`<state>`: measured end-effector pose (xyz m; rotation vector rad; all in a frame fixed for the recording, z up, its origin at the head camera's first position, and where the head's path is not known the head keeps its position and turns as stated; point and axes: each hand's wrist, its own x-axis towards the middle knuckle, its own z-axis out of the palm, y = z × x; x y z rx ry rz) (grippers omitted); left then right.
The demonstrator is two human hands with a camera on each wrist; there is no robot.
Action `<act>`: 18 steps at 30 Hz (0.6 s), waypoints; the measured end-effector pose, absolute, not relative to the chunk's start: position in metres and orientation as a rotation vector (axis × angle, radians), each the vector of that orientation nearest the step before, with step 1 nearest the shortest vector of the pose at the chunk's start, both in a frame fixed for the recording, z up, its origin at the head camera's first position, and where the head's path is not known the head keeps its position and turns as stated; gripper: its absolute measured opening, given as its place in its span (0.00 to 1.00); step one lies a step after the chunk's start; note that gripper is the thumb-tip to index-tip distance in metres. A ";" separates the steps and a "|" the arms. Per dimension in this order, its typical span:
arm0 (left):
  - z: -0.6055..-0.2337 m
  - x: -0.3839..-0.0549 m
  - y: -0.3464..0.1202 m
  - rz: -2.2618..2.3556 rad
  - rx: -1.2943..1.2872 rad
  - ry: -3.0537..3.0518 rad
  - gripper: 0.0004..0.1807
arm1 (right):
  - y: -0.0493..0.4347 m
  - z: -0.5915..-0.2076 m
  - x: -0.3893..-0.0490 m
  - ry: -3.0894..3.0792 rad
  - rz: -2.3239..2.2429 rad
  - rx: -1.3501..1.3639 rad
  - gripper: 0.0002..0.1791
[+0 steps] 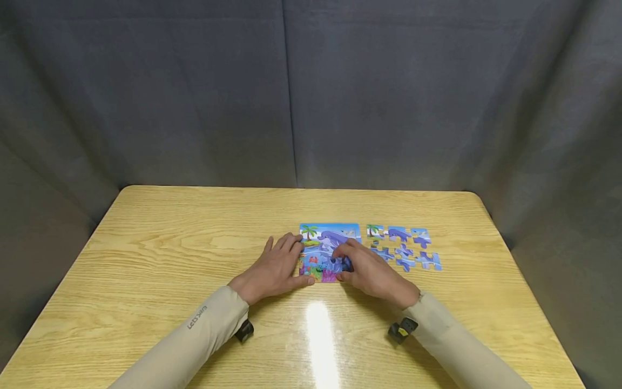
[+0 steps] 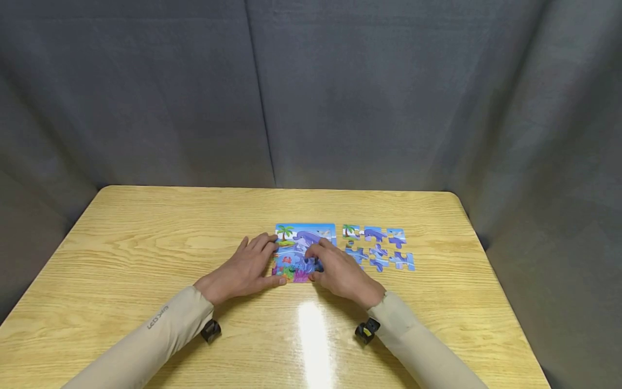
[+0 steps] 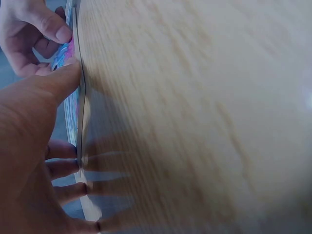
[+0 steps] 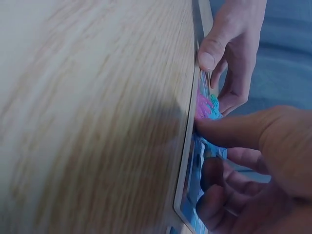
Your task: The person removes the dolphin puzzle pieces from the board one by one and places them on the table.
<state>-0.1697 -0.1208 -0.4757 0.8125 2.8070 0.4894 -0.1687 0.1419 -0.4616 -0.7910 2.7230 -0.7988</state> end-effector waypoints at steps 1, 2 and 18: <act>-0.476 -0.170 -0.121 0.492 0.813 2.807 0.46 | 0.142 -0.462 -0.169 2.722 -0.809 -0.796 0.15; -0.476 -0.170 -0.121 0.493 0.814 2.806 0.46 | 0.142 -0.462 -0.169 2.721 -0.819 -0.802 0.14; -0.476 -0.169 -0.120 0.491 0.814 2.812 0.45 | 0.158 -0.459 -0.169 2.615 -1.013 -0.751 0.10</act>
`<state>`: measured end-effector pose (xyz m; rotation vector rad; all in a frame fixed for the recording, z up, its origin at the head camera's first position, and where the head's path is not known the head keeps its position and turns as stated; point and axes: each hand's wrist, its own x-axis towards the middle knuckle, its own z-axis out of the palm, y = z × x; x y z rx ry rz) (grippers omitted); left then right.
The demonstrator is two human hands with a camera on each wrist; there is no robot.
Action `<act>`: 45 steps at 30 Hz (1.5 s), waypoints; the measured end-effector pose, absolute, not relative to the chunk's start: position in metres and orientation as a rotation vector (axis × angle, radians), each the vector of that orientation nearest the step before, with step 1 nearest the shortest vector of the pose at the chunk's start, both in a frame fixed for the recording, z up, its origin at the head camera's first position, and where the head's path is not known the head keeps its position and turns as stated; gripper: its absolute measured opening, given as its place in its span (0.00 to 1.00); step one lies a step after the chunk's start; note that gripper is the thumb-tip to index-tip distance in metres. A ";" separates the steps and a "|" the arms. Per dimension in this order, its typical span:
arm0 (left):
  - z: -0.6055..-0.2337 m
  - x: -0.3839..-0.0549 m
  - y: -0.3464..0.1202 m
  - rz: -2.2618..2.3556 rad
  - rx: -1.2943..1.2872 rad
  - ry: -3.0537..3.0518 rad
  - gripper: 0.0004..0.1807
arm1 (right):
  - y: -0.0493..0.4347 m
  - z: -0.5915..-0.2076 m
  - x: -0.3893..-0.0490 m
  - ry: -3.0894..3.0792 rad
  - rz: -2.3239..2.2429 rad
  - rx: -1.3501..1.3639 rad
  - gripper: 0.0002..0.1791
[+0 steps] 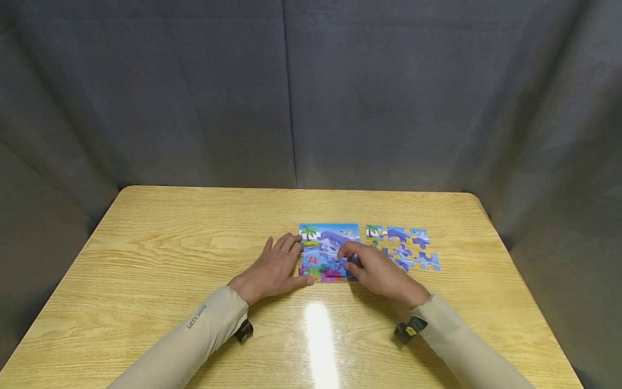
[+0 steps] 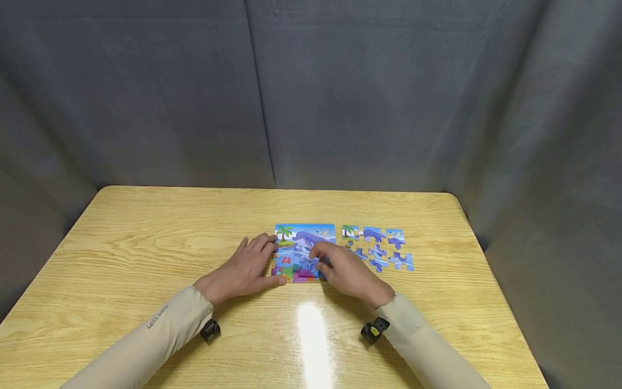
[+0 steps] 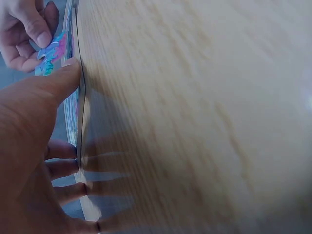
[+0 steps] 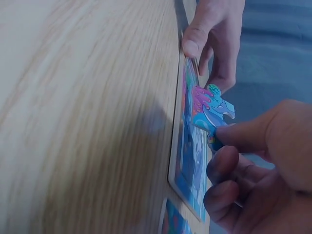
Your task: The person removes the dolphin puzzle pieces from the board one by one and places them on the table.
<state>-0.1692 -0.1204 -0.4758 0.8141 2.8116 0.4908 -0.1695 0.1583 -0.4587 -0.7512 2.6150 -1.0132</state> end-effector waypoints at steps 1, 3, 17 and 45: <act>-0.476 -0.169 -0.120 0.491 0.815 2.813 0.45 | 0.160 -0.459 -0.169 2.613 -1.012 -0.744 0.10; -0.476 -0.169 -0.120 0.492 0.819 2.813 0.45 | 0.165 -0.458 -0.169 2.614 -1.008 -0.726 0.09; -0.475 -0.168 -0.120 0.482 0.801 2.807 0.45 | 0.199 -0.451 -0.168 2.657 -1.008 -0.680 0.09; -0.476 -0.168 -0.120 0.491 0.809 2.809 0.45 | 0.249 -0.438 -0.167 2.782 -0.974 -0.569 0.08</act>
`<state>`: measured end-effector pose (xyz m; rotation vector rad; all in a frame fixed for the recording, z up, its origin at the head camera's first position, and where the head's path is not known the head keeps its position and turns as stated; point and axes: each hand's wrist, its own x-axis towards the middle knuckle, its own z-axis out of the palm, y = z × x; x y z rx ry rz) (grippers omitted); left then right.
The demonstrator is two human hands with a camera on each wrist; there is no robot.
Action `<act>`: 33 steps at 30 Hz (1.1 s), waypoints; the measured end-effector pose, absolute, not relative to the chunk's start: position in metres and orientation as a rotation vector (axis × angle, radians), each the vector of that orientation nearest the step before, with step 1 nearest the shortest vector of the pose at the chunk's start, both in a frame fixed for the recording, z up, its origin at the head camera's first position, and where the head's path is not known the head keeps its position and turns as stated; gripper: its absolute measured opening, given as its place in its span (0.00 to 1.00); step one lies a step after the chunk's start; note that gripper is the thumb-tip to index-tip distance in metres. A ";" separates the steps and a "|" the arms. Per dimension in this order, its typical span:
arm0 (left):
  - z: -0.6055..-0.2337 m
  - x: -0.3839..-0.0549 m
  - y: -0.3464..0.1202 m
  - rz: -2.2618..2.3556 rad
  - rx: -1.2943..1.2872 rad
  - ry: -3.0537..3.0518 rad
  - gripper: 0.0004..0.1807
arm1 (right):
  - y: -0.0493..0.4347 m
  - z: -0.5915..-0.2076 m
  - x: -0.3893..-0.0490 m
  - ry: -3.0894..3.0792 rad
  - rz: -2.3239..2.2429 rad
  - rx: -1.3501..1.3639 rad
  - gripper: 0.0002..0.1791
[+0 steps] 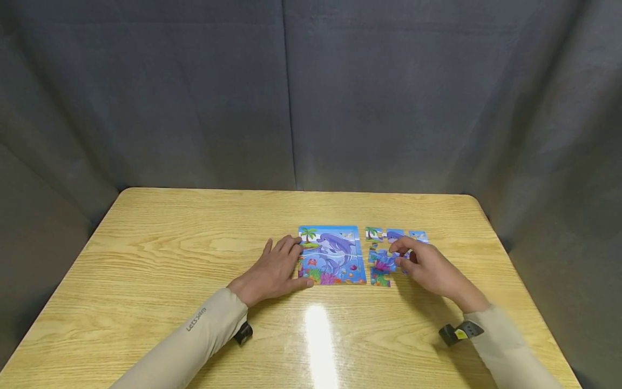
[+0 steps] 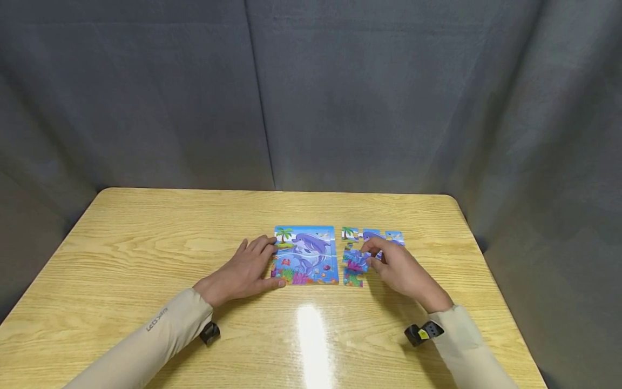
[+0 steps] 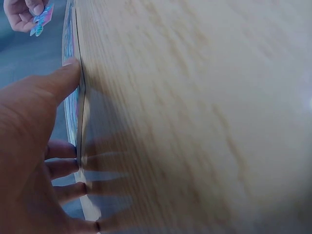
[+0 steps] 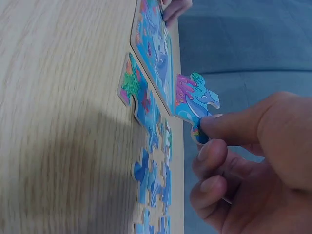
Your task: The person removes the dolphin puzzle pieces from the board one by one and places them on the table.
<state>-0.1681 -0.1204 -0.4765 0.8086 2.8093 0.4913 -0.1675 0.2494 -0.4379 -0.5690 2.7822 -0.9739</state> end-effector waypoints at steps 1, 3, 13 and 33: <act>-0.477 -0.168 -0.120 0.490 0.810 2.810 0.45 | 0.251 -0.438 -0.167 2.782 -0.973 -0.565 0.07; -0.477 -0.168 -0.120 0.487 0.810 2.811 0.45 | 0.254 -0.438 -0.166 2.779 -0.967 -0.557 0.07; -0.476 -0.168 -0.120 0.481 0.805 2.809 0.45 | 0.271 -0.437 -0.162 2.783 -0.913 -0.537 0.08; -0.477 -0.169 -0.121 0.474 0.816 2.818 0.46 | 0.298 -0.444 -0.150 2.676 -0.914 -0.545 0.08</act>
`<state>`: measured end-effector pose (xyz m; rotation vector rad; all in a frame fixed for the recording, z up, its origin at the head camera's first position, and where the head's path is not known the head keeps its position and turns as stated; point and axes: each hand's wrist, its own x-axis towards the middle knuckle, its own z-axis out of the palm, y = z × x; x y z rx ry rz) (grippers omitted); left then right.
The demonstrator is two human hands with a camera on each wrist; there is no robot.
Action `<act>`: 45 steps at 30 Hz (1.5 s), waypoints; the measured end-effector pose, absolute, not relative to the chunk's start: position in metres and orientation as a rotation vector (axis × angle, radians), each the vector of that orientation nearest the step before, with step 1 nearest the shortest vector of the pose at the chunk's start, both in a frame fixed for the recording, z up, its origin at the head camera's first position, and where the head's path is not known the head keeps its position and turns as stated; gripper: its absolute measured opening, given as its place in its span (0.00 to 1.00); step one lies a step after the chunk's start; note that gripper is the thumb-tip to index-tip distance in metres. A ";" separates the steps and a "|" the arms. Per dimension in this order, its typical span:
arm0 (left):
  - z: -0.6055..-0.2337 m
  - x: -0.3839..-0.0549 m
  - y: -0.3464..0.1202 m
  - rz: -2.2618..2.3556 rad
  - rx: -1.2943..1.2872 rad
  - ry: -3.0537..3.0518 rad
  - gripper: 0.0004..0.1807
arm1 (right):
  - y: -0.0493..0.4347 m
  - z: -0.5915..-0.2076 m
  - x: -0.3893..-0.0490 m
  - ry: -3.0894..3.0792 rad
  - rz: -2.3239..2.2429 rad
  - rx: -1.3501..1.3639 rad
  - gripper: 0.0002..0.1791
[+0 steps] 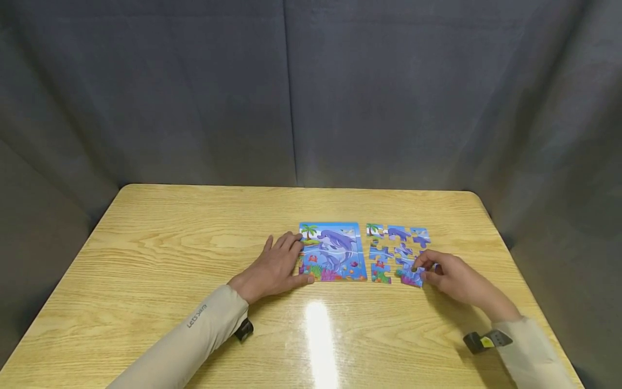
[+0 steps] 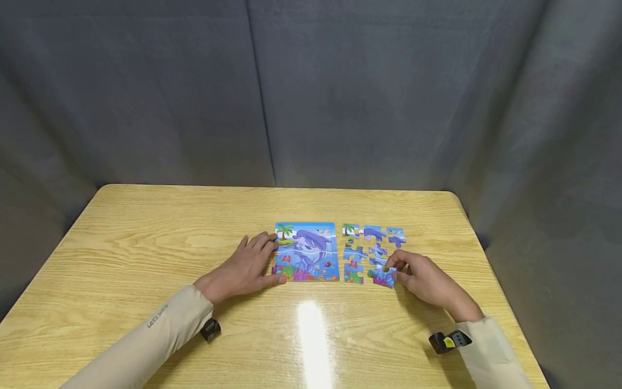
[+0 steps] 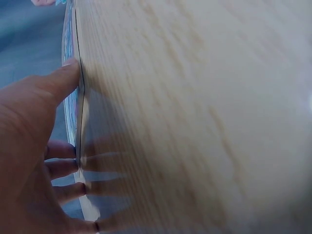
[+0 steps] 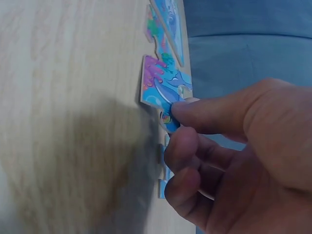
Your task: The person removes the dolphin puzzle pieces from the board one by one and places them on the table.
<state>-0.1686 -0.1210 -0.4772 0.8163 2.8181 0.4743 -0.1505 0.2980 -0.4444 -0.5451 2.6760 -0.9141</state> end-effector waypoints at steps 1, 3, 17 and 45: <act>-0.477 -0.169 -0.121 0.474 0.815 2.819 0.46 | 0.298 -0.445 -0.150 2.673 -0.915 -0.552 0.08; -0.477 -0.169 -0.121 0.475 0.816 2.818 0.46 | 0.297 -0.448 -0.149 2.674 -0.923 -0.565 0.09; -0.478 -0.169 -0.121 0.492 0.814 2.810 0.45 | 0.292 -0.456 -0.148 2.746 -0.872 -0.508 0.09; -0.477 -0.168 -0.121 0.497 0.813 2.803 0.46 | 0.254 -0.452 -0.162 2.690 -0.994 -0.574 0.07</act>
